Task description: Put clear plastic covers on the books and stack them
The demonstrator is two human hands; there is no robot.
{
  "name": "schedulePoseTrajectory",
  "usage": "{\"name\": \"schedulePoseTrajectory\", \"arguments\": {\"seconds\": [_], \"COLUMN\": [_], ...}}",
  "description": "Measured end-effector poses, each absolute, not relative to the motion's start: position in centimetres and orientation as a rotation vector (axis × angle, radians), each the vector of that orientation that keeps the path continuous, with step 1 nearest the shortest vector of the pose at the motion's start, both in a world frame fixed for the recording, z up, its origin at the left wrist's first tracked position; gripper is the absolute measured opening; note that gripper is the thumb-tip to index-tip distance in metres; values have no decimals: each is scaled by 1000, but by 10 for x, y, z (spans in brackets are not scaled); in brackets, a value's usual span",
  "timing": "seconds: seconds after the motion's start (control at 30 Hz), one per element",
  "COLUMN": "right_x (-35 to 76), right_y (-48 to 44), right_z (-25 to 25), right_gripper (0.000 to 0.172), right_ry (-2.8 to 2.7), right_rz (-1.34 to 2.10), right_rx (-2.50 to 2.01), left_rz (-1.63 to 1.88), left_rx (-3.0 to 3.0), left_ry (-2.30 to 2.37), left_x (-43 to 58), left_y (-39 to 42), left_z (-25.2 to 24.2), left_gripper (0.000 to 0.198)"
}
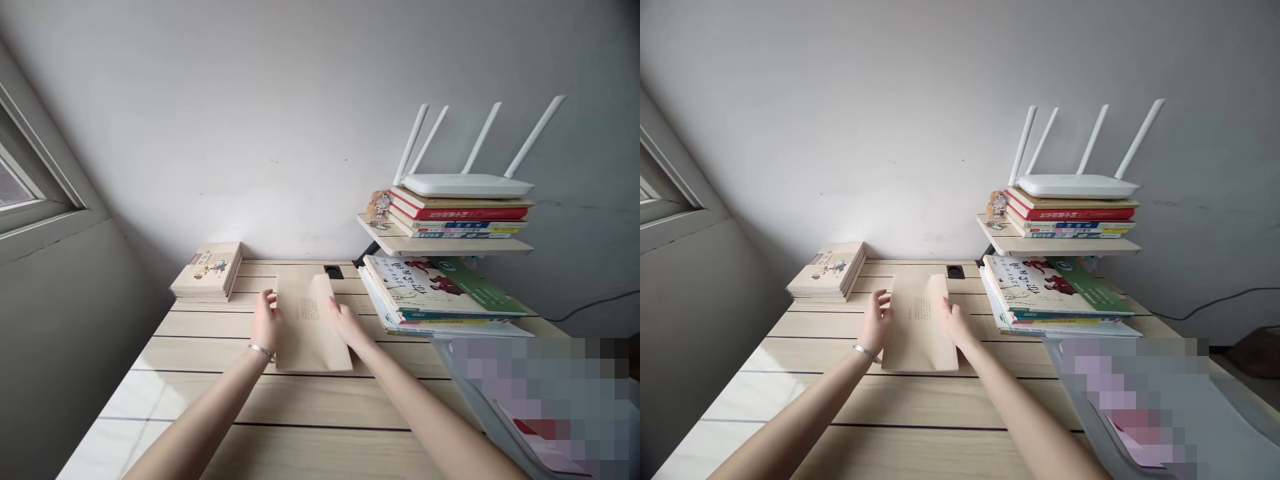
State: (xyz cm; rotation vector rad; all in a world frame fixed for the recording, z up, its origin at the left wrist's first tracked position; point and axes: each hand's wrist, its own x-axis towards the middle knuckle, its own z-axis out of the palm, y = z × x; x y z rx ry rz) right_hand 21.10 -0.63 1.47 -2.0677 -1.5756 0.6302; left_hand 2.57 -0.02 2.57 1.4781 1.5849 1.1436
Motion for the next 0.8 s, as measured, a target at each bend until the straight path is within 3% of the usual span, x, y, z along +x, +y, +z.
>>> {"name": "schedulePoseTrajectory", "arguments": {"seconds": [0.2,0.3,0.4,0.6,0.8], "right_x": [207,200,195,202,208], "right_y": [3,0,0,2,1], "right_z": [17,18,15,6,3], "right_gripper": [35,42,49,60,58], "right_ry": [-1688,-1939,-2133,-2212,-2168], "right_rz": [352,89,167,404,444], "right_rx": [-2143,-1953,-1824,-1817,-1758], "left_rz": [579,364,226,338,645], "left_rx": [2339,2583,2533,2443,2231], "left_ry": [1840,1690,1628,1521,1441], "left_x": [39,53,60,49,43], "left_y": [2,-12,-18,-18,-7], "left_z": [21,22,22,7,5], "left_gripper": [44,44,52,64,52]}}
